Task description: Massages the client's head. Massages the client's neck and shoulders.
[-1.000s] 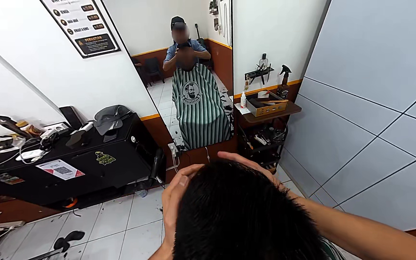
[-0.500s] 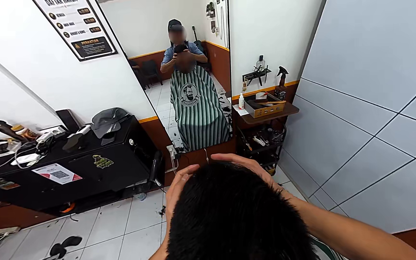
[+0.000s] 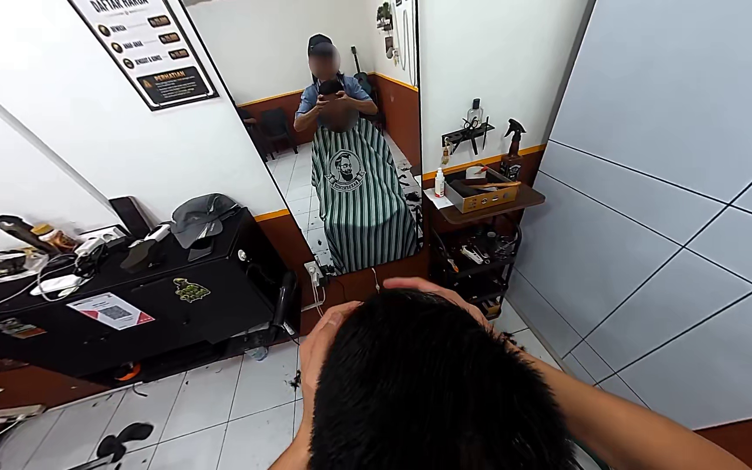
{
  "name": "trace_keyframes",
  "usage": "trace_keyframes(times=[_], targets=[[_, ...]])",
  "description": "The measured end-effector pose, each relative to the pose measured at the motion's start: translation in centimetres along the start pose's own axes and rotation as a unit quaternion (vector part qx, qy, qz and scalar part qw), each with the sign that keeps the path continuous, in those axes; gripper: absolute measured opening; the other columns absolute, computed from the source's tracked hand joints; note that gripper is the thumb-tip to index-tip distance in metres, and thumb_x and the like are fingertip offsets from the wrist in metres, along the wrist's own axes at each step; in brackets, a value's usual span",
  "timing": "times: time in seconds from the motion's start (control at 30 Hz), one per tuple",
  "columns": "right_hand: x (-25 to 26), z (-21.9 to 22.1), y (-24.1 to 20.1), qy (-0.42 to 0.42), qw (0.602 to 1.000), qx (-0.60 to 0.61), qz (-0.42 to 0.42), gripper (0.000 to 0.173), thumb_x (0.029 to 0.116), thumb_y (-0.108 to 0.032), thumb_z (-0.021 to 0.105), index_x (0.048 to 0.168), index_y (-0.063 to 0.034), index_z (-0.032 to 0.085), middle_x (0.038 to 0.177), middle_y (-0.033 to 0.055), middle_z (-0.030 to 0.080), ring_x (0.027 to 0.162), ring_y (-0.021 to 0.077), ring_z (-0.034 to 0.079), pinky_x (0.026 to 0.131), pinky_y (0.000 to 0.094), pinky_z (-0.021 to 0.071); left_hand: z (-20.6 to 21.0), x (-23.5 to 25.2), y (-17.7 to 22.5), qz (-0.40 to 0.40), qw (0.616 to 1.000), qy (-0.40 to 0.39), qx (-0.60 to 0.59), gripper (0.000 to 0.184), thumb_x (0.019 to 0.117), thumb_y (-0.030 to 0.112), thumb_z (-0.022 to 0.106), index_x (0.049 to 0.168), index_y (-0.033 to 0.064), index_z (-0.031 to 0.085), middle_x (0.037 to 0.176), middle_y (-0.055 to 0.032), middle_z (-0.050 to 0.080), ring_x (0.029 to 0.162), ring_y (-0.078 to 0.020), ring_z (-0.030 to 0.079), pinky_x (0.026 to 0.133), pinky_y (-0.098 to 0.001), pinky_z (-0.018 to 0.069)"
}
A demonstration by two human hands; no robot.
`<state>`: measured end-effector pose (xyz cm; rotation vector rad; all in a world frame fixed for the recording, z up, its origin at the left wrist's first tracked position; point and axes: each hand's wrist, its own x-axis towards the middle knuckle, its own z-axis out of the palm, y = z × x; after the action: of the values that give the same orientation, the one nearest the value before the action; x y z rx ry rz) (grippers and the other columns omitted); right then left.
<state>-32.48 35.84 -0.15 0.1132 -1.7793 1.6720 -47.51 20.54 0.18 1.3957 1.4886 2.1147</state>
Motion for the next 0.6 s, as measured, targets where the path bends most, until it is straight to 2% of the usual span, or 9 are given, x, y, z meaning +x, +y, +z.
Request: trace_keyframes(times=[0.03,0.1,0.17,0.3,0.4,0.43,0.53,0.57,0.6], targets=[[-0.1,0.2,-0.5,0.005,1.000,-0.005,0.003,0.049,0.1077,-0.022,0.032,0.130,0.0118,0.060,0.134,0.0118,0.064,0.125,0.0045,0.056,0.110,0.0227,0.0416,-0.2,0.2,-0.5,0.003,1.000,-0.006,-0.023,0.043,0.1049,0.013,0.033,0.109,-0.0060,0.071,0.108,-0.0045,0.074,0.106,-0.0044,0.067,0.096,-0.0207,0.0523],[0.0,0.3,-1.0,0.017,1.000,-0.002,-0.002,0.045,0.1050,-0.015,0.031,0.122,0.0093,0.065,0.125,0.0070,0.068,0.119,0.0017,0.059,0.107,0.0212,0.0439,-0.3,0.3,-1.2,-0.036,0.998,-0.006,-0.047,0.041,0.1032,0.012,0.033,0.110,-0.0082,0.069,0.110,-0.0069,0.073,0.106,-0.0061,0.067,0.098,-0.0231,0.0514],[0.6,-0.2,-0.4,-0.001,1.000,0.006,-0.031,0.047,0.1059,-0.015,0.030,0.126,0.0103,0.063,0.133,0.0114,0.066,0.125,0.0091,0.059,0.111,0.0276,0.0438,-0.7,0.1,-2.6,-0.037,0.998,-0.022,-0.041,0.041,0.1058,0.014,0.036,0.114,-0.0106,0.067,0.115,-0.0109,0.072,0.109,-0.0072,0.066,0.099,-0.0239,0.0508],[0.3,-0.4,0.8,-0.006,1.000,0.001,-0.008,0.050,0.1079,-0.024,0.032,0.132,0.0104,0.059,0.136,0.0140,0.063,0.127,0.0113,0.057,0.111,0.0292,0.0437,0.2,0.0,0.3,-0.063,0.997,0.007,-0.036,0.043,0.1039,0.014,0.033,0.107,-0.0078,0.070,0.105,-0.0061,0.073,0.102,-0.0035,0.067,0.095,-0.0204,0.0520],[0.2,0.2,-0.4,0.018,1.000,0.013,0.000,0.046,0.1057,-0.019,0.032,0.117,0.0062,0.068,0.121,0.0029,0.070,0.116,-0.0001,0.060,0.105,0.0209,0.0455,0.0,0.2,-0.2,-0.078,0.996,0.013,-0.050,0.042,0.1031,0.013,0.034,0.110,-0.0083,0.069,0.109,-0.0083,0.073,0.105,-0.0077,0.067,0.097,-0.0242,0.0523],[0.4,0.2,-0.4,0.019,1.000,0.014,-0.015,0.045,0.1050,-0.017,0.032,0.117,0.0072,0.068,0.121,0.0045,0.070,0.116,0.0018,0.061,0.105,0.0224,0.0461,-0.1,0.2,-0.5,-0.085,0.995,0.006,-0.043,0.041,0.1028,0.012,0.033,0.111,-0.0085,0.068,0.111,-0.0084,0.073,0.106,-0.0070,0.067,0.098,-0.0236,0.0515],[0.8,-0.2,0.3,0.008,0.999,0.015,-0.030,0.045,0.1058,-0.018,0.033,0.127,0.0092,0.063,0.131,0.0111,0.067,0.122,0.0099,0.061,0.108,0.0285,0.0466,-0.5,-0.3,-2.3,-0.017,0.999,-0.015,-0.022,0.044,0.1067,0.016,0.034,0.113,-0.0089,0.069,0.111,-0.0102,0.073,0.106,-0.0067,0.067,0.095,-0.0224,0.0525],[0.8,-0.4,0.8,0.000,1.000,0.012,-0.024,0.046,0.1064,-0.018,0.033,0.131,0.0095,0.060,0.133,0.0120,0.064,0.123,0.0106,0.060,0.109,0.0287,0.0461,-0.5,-0.4,-2.2,0.002,0.999,-0.016,-0.045,0.042,0.1061,0.010,0.032,0.113,-0.0119,0.067,0.110,-0.0137,0.072,0.106,-0.0099,0.068,0.096,-0.0234,0.0531],[0.6,-0.5,1.2,-0.007,1.000,0.009,-0.014,0.047,0.1073,-0.019,0.032,0.133,0.0102,0.058,0.135,0.0131,0.063,0.125,0.0109,0.058,0.110,0.0287,0.0446,-0.2,-0.6,-0.8,-0.045,0.994,0.001,-0.098,0.038,0.1051,0.000,0.029,0.112,-0.0151,0.063,0.109,-0.0177,0.070,0.106,-0.0144,0.067,0.098,-0.0261,0.0525]])
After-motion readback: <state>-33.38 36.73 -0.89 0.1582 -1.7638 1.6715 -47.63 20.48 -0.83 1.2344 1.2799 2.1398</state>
